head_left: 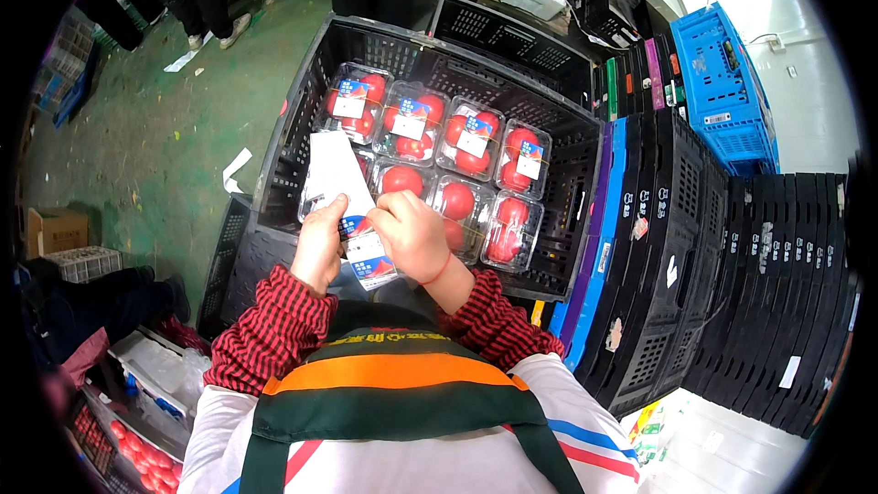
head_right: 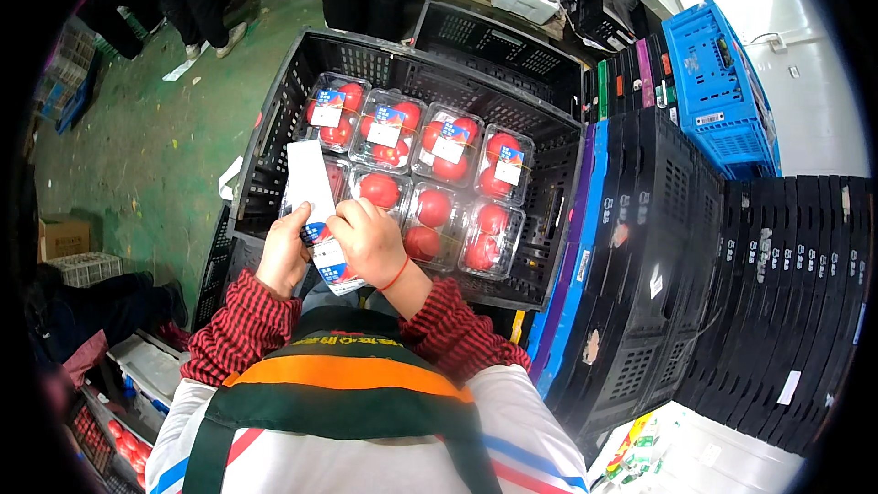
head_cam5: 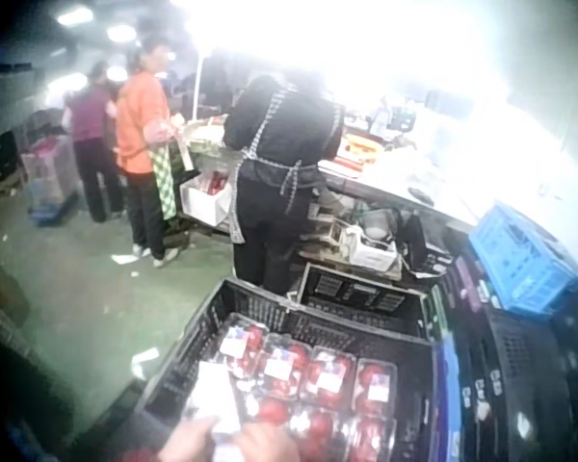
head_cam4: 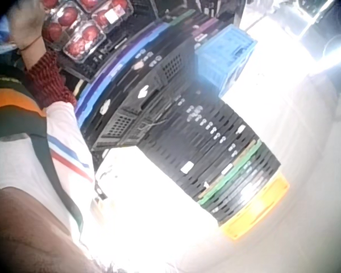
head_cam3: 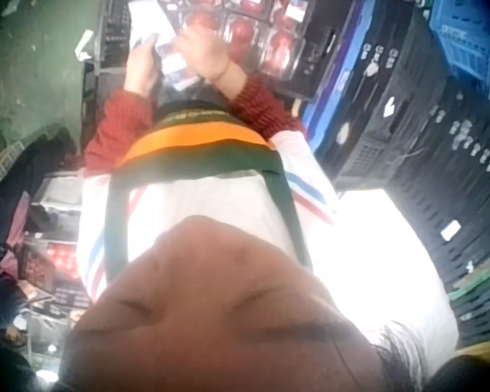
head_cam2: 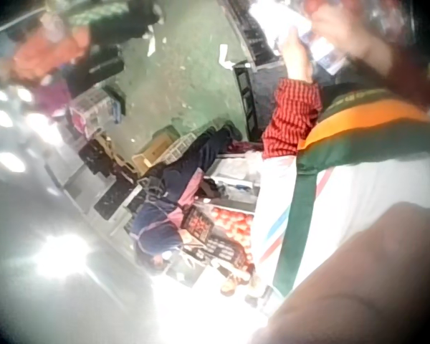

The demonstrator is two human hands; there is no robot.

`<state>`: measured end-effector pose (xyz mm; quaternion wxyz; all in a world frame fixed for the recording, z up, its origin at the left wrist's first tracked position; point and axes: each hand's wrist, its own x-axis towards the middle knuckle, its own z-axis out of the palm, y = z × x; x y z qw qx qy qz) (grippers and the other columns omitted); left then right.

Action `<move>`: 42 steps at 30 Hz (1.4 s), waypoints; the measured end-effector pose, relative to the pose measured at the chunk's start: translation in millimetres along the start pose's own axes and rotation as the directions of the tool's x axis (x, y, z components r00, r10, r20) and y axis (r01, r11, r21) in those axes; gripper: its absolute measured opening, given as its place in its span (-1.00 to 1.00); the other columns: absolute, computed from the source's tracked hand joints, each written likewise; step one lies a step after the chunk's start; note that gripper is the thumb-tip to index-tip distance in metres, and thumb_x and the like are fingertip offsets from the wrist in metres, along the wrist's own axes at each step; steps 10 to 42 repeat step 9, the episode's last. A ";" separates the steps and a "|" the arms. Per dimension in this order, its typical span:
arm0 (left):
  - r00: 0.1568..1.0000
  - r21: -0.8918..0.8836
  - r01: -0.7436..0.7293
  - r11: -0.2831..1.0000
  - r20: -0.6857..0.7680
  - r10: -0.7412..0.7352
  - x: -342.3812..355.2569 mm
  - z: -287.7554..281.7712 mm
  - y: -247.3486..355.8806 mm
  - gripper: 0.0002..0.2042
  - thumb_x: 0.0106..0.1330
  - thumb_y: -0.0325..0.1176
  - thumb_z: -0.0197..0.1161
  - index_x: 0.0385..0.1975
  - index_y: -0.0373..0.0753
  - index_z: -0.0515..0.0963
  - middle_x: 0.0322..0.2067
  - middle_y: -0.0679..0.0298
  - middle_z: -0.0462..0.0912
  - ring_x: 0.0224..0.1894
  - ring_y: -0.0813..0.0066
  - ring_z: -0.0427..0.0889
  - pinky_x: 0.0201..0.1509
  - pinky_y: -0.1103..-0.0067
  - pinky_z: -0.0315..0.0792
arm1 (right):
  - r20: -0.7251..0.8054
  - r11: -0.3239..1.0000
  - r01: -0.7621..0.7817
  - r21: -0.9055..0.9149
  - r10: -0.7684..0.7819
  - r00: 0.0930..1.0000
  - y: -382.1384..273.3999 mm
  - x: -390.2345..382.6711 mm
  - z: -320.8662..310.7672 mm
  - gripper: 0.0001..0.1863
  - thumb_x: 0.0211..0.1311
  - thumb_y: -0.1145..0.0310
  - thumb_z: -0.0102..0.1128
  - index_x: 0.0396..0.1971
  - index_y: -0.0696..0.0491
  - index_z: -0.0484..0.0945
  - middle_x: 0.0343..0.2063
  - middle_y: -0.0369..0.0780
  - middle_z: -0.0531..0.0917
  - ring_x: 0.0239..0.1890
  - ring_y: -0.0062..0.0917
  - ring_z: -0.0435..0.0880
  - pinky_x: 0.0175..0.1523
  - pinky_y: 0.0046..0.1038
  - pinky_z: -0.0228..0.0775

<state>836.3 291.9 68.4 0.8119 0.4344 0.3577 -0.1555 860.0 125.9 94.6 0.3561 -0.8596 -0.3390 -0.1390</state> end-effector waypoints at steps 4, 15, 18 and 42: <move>0.993 0.064 -0.101 0.993 0.062 0.097 11.6 -17.6 1.2 -0.64 0.48 -0.14 0.05 -0.17 -0.39 0.56 -0.26 0.19 0.68 -0.30 0.48 0.67 -0.17 0.55 0.54 | -0.005 0.931 -0.225 0.287 0.237 0.972 18.3 -9.4 4.8 -0.90 0.07 0.55 0.29 -0.38 0.08 0.62 -0.36 -0.20 0.63 -0.27 -0.38 0.64 -0.21 -0.46 0.49; 0.875 0.542 -0.431 0.721 0.056 0.481 31.8 -63.1 23.5 -0.60 0.48 -0.08 0.06 -0.15 -0.37 0.59 -0.28 0.28 0.69 -0.29 0.56 0.64 -0.16 0.56 0.52 | 0.605 0.054 -0.835 0.547 0.664 0.439 109.1 -30.2 9.6 -0.79 0.31 0.50 0.12 -0.07 0.14 0.52 -0.35 -0.25 0.70 -0.33 -0.54 0.68 -0.16 -0.53 0.57; 0.875 0.542 -0.431 0.721 0.056 0.481 31.8 -63.1 23.5 -0.60 0.48 -0.08 0.06 -0.15 -0.37 0.59 -0.28 0.28 0.69 -0.29 0.56 0.64 -0.16 0.56 0.52 | 0.605 0.054 -0.835 0.547 0.664 0.439 109.1 -30.2 9.6 -0.79 0.31 0.50 0.12 -0.07 0.14 0.52 -0.35 -0.25 0.70 -0.33 -0.54 0.68 -0.16 -0.53 0.57; 0.875 0.542 -0.431 0.721 0.056 0.481 31.8 -63.1 23.5 -0.60 0.48 -0.08 0.06 -0.15 -0.37 0.59 -0.28 0.28 0.69 -0.29 0.56 0.64 -0.16 0.56 0.52 | 0.605 0.054 -0.835 0.547 0.664 0.439 109.1 -30.2 9.6 -0.79 0.31 0.50 0.12 -0.07 0.14 0.52 -0.35 -0.25 0.70 -0.33 -0.54 0.68 -0.16 -0.53 0.57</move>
